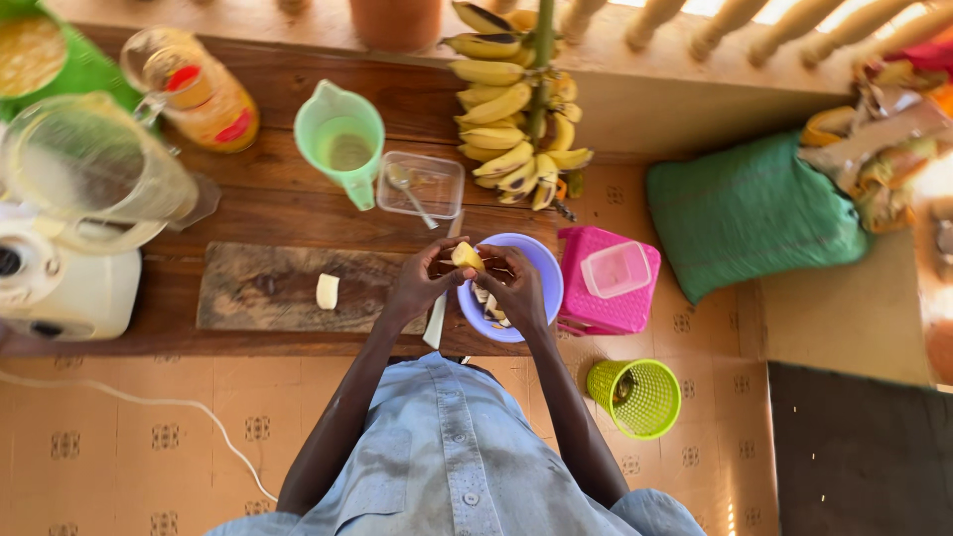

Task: The person operates a blender to mix a yellow-orange liquid, then pours the blended mixture into a green pitcher. Afterward, they peel and cut a banana on a wooden cutting board, placing the pieces into a purple bowl.

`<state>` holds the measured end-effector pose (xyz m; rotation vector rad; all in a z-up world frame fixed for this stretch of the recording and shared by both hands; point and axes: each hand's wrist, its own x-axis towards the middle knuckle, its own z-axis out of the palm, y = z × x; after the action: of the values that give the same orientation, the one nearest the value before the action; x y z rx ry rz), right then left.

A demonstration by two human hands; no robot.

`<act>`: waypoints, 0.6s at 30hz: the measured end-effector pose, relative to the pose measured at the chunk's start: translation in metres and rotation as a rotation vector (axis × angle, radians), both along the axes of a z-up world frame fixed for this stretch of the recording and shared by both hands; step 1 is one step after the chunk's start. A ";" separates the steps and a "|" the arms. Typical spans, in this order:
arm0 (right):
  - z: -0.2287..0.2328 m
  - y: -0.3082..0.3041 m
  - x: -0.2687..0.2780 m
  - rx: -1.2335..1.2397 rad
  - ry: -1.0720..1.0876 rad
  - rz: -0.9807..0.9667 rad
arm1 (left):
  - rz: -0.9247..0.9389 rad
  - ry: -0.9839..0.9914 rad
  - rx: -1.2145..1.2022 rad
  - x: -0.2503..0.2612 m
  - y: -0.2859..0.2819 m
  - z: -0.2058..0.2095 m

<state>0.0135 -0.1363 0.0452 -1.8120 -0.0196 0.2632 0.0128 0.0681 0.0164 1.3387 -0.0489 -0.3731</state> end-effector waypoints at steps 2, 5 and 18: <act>0.003 -0.010 -0.006 0.028 -0.079 -0.022 | -0.029 -0.028 0.097 0.001 -0.010 0.013; 0.003 -0.021 -0.012 0.126 -0.115 -0.060 | 0.015 0.017 0.009 -0.001 -0.024 0.017; 0.004 -0.042 -0.035 0.053 -0.052 -0.213 | 0.099 0.013 -0.079 -0.004 -0.034 -0.004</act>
<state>-0.0214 -0.1786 0.0494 -1.7512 0.1286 0.0639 0.0090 0.0338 0.0121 1.2552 0.0127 -0.2933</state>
